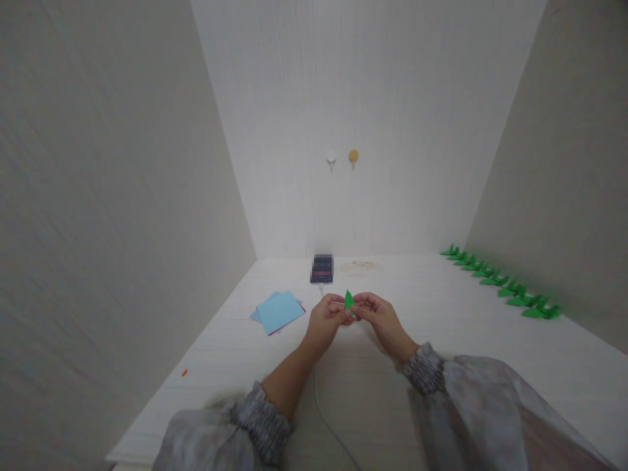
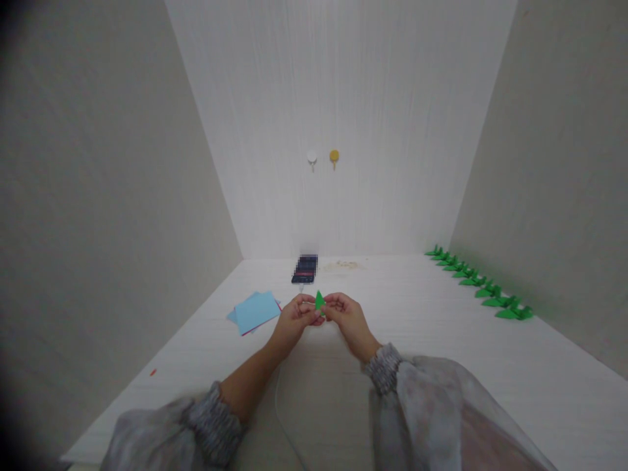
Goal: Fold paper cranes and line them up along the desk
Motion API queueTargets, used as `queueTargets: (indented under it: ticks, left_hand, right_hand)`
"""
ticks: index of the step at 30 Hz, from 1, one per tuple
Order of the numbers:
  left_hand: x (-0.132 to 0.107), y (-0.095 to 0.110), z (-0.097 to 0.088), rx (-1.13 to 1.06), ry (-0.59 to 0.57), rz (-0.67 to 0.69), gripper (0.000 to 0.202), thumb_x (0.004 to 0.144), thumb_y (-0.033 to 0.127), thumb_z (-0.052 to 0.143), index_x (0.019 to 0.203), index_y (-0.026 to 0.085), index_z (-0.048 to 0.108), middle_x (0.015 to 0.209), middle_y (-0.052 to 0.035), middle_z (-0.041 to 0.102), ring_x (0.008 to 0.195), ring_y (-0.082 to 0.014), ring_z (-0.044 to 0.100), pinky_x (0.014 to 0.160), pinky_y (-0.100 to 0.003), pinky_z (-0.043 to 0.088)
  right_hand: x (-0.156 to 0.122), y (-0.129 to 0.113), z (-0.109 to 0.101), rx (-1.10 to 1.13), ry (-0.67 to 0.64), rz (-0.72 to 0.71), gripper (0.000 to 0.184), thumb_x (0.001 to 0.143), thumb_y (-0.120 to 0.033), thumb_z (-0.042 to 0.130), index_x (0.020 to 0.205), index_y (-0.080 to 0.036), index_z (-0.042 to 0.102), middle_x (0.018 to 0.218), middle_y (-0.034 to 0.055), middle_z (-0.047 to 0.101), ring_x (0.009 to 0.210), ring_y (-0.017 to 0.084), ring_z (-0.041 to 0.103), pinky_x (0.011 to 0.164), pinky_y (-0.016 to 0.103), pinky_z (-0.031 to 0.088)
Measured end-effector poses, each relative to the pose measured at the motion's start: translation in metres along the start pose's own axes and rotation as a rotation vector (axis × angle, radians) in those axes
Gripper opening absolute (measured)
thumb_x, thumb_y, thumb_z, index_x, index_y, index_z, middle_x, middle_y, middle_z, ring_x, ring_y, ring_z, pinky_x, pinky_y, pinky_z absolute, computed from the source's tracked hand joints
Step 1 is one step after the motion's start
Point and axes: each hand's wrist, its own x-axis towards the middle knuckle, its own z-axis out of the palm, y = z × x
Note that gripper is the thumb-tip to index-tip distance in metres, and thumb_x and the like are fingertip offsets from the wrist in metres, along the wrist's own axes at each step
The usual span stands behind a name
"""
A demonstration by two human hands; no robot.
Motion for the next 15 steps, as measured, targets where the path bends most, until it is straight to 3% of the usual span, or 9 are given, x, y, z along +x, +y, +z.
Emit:
queueTargets:
  ticks: [4,9,15]
  left_hand:
    - [0.0013,-0.0045,-0.0019,0.085,0.008,-0.018,0.026,0.058,0.028,0.066,0.073,0.012,0.054,0.06,-0.0018,0.062,0.055,-0.0109,0.057,0.059,-0.025,0.045]
    - [0.0023,-0.0077,-0.0034,0.208,0.032,0.001,0.026,0.062,0.031,0.061,0.08,0.012,0.06,0.062,-0.0031,0.063,0.055,-0.0123,0.057,0.058,-0.025,0.046]
    - [0.0021,-0.0052,-0.0026,0.509,-0.026,0.114,0.028,0.072,0.034,0.048,0.092,0.019,0.063,0.069,-0.0017,0.064,0.06,-0.0135,0.057,0.059,-0.024,0.044]
  right_hand:
    - [-0.0006,-0.0005,-0.0014,-0.107,-0.018,-0.012,0.017,0.059,-0.03,0.064,0.067,-0.015,0.06,0.059,-0.0016,0.057,0.052,0.01,0.048,0.054,0.024,0.038]
    - [-0.0002,0.0015,-0.0038,-0.254,0.037,-0.043,0.016,0.061,-0.032,0.062,0.062,-0.017,0.061,0.05,-0.0024,0.053,0.048,0.011,0.047,0.05,0.024,0.036]
    - [-0.0016,0.0005,-0.0064,-0.557,0.033,-0.23,0.017,0.072,-0.033,0.052,0.074,-0.022,0.064,0.065,0.0009,0.061,0.048,0.012,0.049,0.053,0.027,0.039]
